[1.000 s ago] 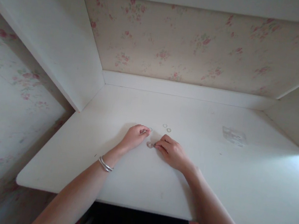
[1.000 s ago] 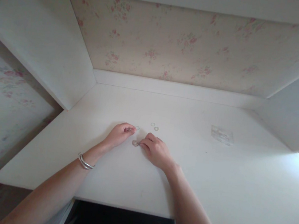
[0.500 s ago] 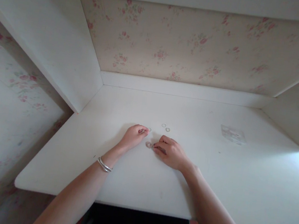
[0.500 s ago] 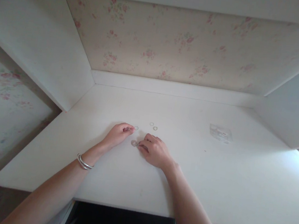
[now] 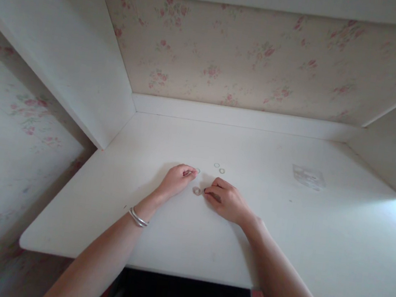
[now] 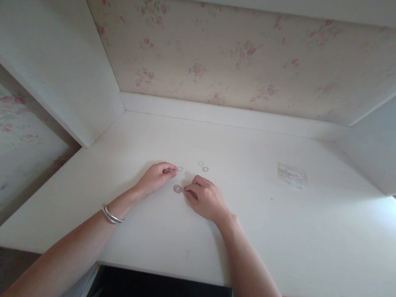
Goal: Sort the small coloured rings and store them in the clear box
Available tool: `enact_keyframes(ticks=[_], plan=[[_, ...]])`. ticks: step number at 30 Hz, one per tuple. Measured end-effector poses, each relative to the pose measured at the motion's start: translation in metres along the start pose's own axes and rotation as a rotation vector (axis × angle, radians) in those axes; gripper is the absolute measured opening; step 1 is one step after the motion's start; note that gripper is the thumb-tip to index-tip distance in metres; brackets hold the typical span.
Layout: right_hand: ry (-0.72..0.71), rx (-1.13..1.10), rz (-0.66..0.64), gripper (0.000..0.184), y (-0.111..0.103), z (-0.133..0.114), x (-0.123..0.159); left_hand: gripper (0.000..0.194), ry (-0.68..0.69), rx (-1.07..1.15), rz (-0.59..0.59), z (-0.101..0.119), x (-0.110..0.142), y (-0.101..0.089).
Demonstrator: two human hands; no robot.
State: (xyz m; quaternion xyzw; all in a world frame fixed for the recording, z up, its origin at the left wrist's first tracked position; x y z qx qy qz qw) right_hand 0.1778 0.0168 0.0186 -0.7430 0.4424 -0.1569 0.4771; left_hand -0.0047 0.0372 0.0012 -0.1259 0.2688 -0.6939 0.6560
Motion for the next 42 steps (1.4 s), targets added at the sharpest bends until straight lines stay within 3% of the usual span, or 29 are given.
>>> enact_keyframes(ticks=[6, 10, 14, 22, 28, 42], plan=[[0.093, -0.102, 0.103, 0.019, -0.007, 0.011, -0.002, 0.032, -0.010, 0.009, -0.016, 0.000, -0.001, 0.000], [0.310, -0.034, 0.285, 0.024, -0.016, 0.041, -0.005, 0.032, -0.019, -0.019, 0.002, 0.000, -0.001, -0.001], [0.447, 0.085, 0.307, 0.026, -0.017, 0.063, -0.005, 0.029, 0.007, -0.070, 0.019, 0.001, -0.002, -0.002], [0.437, 0.218, 0.212, 0.029, -0.009, 0.063, -0.007, 0.022, 0.190, -0.310, 0.008, 0.007, 0.000, 0.002], [0.435, 0.192, 0.217, 0.028, -0.007, 0.063, -0.009, 0.022, 0.181, -0.490, -0.076, 0.012, 0.006, 0.008], [0.446, -0.128, 0.399, 0.030, -0.019, 0.073, -0.013, 0.020, 0.225, -0.507, -0.064, 0.014, 0.007, 0.007]])
Point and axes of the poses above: each hand's wrist, its own x-axis away from the middle knuckle, its own y-axis out of the palm, z = x × y, the point moved 4 cm from there along -x, towards the middle knuckle, and after that the axes turned 10 degrees about y, right-handed, at the moved point
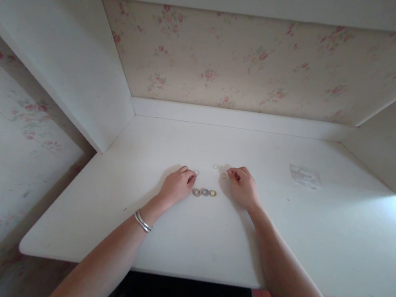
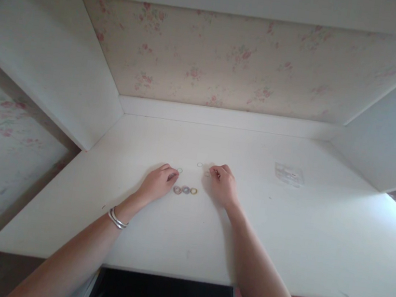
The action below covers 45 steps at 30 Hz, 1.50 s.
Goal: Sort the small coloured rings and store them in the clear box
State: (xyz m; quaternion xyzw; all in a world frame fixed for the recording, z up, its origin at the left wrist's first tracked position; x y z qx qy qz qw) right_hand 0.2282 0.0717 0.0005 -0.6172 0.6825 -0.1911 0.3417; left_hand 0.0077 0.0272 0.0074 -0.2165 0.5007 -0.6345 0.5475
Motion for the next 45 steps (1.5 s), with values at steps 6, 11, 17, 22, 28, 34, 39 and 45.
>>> enact_keyframes(ticks=[6, 11, 17, 22, 28, 34, 39, 45], plan=[[-0.124, -0.009, -0.059, 0.028, -0.010, -0.011, 0.020, 0.024, 0.000, 0.025, 0.009, 0.000, 0.001, 0.000], [-0.235, 0.050, -0.183, 0.024, -0.010, -0.012, 0.048, 0.025, 0.006, -0.003, -0.031, -0.001, 0.001, 0.002], [-0.283, 0.132, -0.240, 0.022, -0.008, -0.018, 0.054, 0.017, -0.005, -0.011, -0.052, -0.001, -0.001, 0.001], [-0.319, 0.162, -0.264, 0.020, -0.008, -0.022, 0.054, 0.019, -0.014, -0.034, -0.090, -0.001, -0.001, 0.002], [-0.241, 0.100, -0.139, 0.020, -0.016, -0.018, 0.049, 0.019, -0.001, -0.028, -0.093, -0.002, -0.001, 0.007], [-0.133, 0.056, 0.026, 0.023, -0.027, -0.014, 0.043, 0.017, -0.026, 0.102, -0.040, -0.010, -0.006, 0.006], [-0.055, 0.037, 0.045, 0.024, -0.030, -0.012, 0.040, 0.017, 0.056, 0.191, 0.013, 0.015, -0.009, -0.002], [-0.004, -0.005, 0.055, 0.023, -0.029, -0.007, 0.037, 0.014, 0.206, 0.167, -0.092, 0.061, -0.015, 0.003]])
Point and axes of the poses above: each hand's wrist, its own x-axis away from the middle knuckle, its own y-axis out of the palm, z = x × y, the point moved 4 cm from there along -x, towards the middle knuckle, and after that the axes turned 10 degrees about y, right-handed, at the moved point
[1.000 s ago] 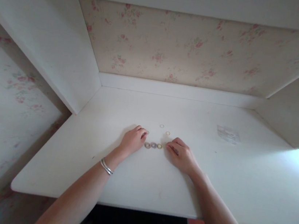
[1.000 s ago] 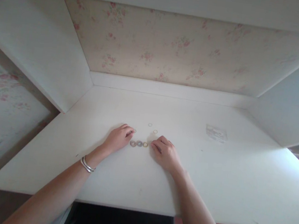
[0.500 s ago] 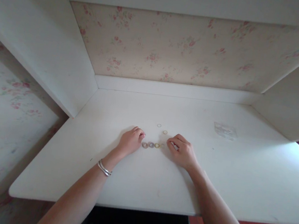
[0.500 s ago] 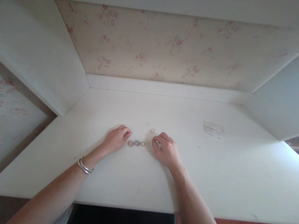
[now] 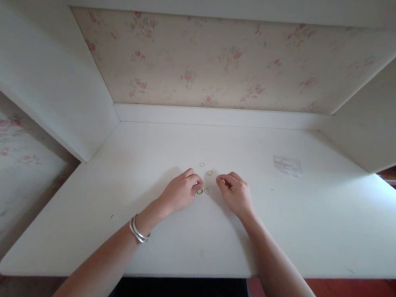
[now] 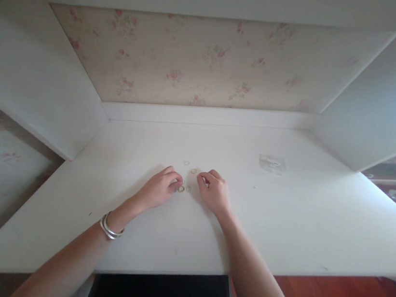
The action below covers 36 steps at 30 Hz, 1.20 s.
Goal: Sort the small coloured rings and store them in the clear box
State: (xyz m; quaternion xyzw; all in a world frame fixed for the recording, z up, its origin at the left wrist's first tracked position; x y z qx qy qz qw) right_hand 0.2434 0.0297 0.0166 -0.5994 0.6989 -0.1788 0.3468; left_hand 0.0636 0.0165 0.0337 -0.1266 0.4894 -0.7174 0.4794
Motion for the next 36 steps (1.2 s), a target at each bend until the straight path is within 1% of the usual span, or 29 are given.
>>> enact_keyframes(ticks=[2, 5, 10, 17, 20, 22, 23, 25, 27, 29, 32, 34, 36], plan=[[0.015, -0.012, 0.014, 0.023, -0.001, 0.001, 0.000, 0.014, 0.035, -0.025, -0.033, 0.006, -0.004, 0.005], [0.019, -0.020, 0.027, 0.023, -0.004, 0.001, 0.000, 0.015, 0.071, -0.070, -0.052, 0.010, -0.009, 0.011], [0.011, -0.019, 0.024, 0.024, -0.007, -0.003, 0.000, 0.016, 0.061, -0.114, -0.078, 0.011, -0.014, 0.017], [0.013, 0.008, 0.010, 0.028, -0.007, -0.001, 0.000, 0.022, 0.061, -0.096, -0.137, 0.011, -0.015, 0.025], [0.007, 0.021, 0.010, 0.028, -0.005, 0.000, -0.001, 0.023, 0.060, -0.041, -0.134, 0.008, -0.015, 0.021], [0.008, 0.021, 0.011, 0.027, -0.004, 0.002, -0.001, 0.023, 0.039, -0.007, -0.064, 0.001, -0.014, 0.010], [0.011, 0.022, 0.010, 0.027, -0.003, 0.002, -0.002, 0.023, 0.018, -0.002, -0.007, -0.005, -0.013, 0.001], [0.015, 0.028, -0.011, 0.027, -0.001, 0.003, -0.001, 0.023, -0.022, -0.001, 0.119, -0.020, -0.007, -0.016], [0.000, 0.034, -0.061, 0.026, 0.003, 0.003, 0.000, 0.022, -0.080, 0.029, 0.187, -0.039, 0.002, -0.029], [-0.031, 0.042, -0.122, 0.024, 0.009, 0.002, 0.003, 0.024, -0.171, 0.086, 0.211, -0.060, 0.014, -0.036], [-0.042, 0.063, -0.165, 0.023, 0.017, 0.000, 0.004, 0.028, -0.297, 0.160, 0.210, -0.085, 0.028, -0.037], [-0.022, 0.091, -0.166, 0.023, 0.022, -0.002, 0.000, 0.031, -0.358, 0.214, 0.189, -0.094, 0.033, -0.032], [-0.005, 0.142, -0.172, 0.024, 0.028, -0.005, -0.009, 0.031, -0.379, 0.259, 0.147, -0.096, 0.033, -0.027]])
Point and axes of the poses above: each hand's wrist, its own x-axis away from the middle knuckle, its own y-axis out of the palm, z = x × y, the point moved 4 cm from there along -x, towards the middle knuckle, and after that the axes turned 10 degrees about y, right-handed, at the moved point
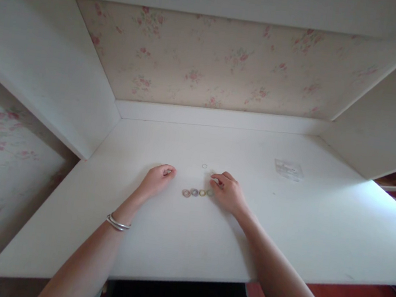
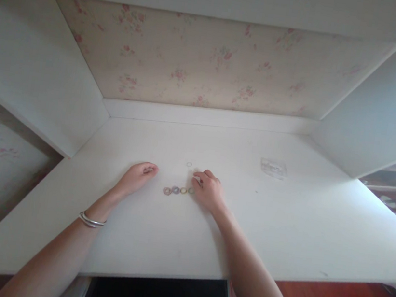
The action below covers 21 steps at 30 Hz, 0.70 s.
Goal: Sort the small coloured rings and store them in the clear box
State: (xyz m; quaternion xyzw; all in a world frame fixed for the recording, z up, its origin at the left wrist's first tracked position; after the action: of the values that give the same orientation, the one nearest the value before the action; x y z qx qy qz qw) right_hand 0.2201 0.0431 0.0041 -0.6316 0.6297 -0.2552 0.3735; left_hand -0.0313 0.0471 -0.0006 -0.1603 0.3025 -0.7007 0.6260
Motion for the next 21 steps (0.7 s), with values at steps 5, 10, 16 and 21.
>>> enact_keyframes(ticks=[5, 10, 16, 21], plan=[[0.028, 0.167, -0.014, 0.028, 0.006, -0.015, -0.034, 0.026, 0.002, 0.062, -0.086, 0.005, -0.002, 0.008], [-0.032, 0.357, -0.121, 0.020, 0.016, -0.025, -0.060, 0.025, -0.019, 0.134, -0.082, 0.005, -0.001, 0.005], [-0.080, 0.411, -0.159, 0.022, 0.015, -0.027, -0.058, 0.024, -0.014, 0.141, -0.108, 0.006, -0.002, 0.005], [-0.121, 0.372, -0.115, 0.024, 0.005, -0.022, -0.035, 0.025, -0.010, 0.147, -0.126, 0.008, -0.001, 0.004]])
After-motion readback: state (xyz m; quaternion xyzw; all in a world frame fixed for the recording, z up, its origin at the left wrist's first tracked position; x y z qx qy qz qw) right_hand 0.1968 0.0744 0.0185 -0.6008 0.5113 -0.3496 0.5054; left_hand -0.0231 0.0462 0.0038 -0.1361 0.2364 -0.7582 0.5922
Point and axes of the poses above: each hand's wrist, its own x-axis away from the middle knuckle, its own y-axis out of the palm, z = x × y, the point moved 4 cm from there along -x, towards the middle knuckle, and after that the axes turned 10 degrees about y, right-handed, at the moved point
